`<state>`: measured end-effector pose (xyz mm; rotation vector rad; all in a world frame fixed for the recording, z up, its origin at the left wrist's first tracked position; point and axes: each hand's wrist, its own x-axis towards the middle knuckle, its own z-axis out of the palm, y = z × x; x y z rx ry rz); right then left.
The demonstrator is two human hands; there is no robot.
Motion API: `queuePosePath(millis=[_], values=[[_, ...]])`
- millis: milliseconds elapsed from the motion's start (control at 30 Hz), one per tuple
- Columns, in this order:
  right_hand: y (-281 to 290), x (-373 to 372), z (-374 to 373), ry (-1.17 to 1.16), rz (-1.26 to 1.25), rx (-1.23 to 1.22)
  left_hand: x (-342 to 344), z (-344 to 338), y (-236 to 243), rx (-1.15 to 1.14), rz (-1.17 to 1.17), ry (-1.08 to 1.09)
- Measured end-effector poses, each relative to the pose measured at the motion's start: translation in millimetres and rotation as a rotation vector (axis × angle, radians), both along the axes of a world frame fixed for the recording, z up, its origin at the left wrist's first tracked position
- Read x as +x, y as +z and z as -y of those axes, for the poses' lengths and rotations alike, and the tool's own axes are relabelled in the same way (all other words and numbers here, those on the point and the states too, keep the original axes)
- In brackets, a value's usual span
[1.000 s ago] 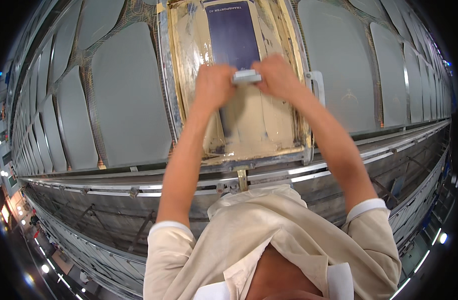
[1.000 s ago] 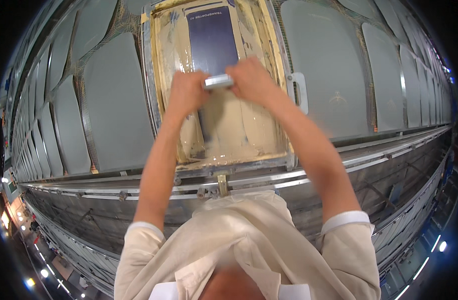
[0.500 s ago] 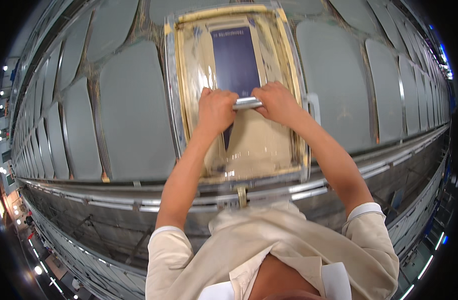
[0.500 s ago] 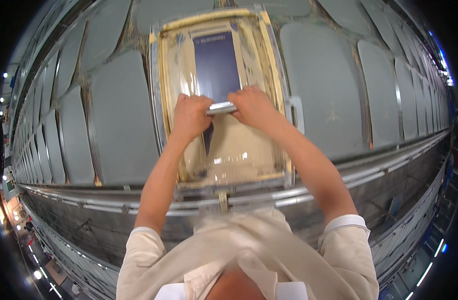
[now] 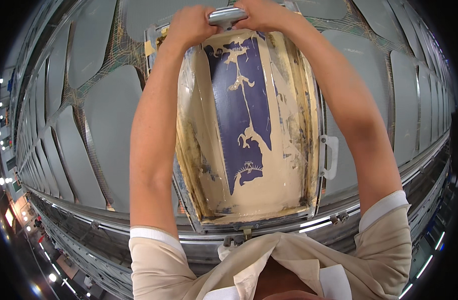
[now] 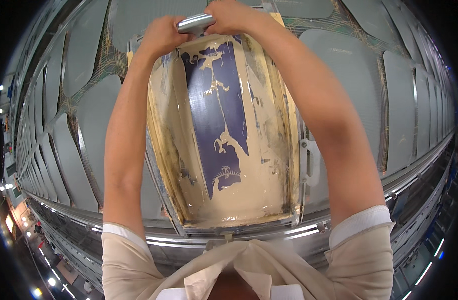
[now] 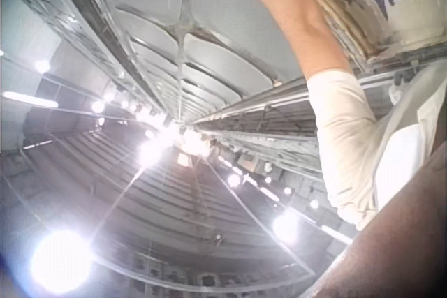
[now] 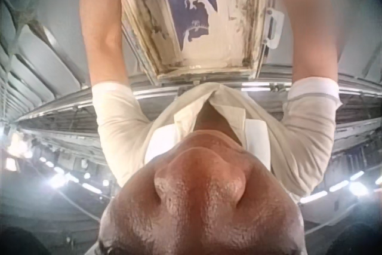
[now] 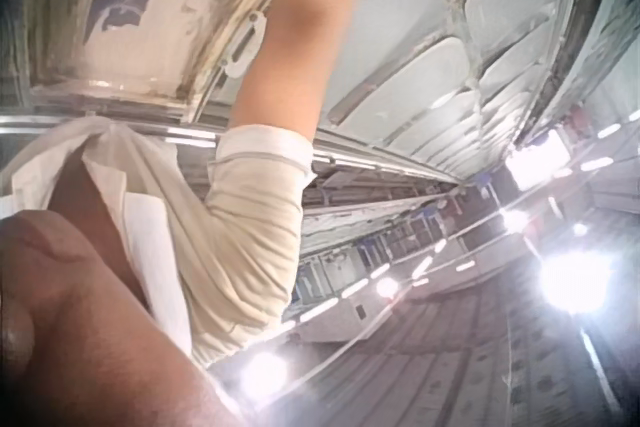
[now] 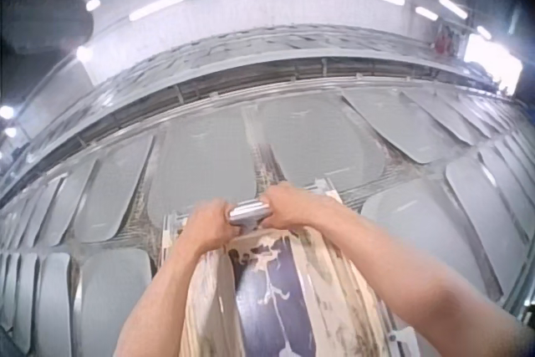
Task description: The person pours a beige paste into a screen printing frame and uses a squeegee to spread the paste evenly across the mesh. They repeatedly pull the squeegee across the screen to coat the stencil area.
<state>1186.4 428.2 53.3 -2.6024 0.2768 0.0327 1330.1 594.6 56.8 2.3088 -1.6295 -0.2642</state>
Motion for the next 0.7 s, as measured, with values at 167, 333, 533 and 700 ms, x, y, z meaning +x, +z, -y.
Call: queuePosePath(millis=[167,333,533,700], values=[[-1.3,-31.2,-27.6,0.024,0.114,-0.153,-41.0,-32.6,7.3,-0.012,0.037,0.01],[-3.4,-133.2,-110.6,0.039,0.181,-0.058,-130.4,-114.1,6.3,-0.109,0.013,-0.035],[5.1,-288.3,-251.5,0.022,0.155,-0.013,-285.1,-251.1,8.3,-0.082,-0.014,-0.037],[49.9,-345.3,-294.8,-0.035,-0.03,0.184,-348.5,-309.3,15.8,-0.15,0.02,0.026]])
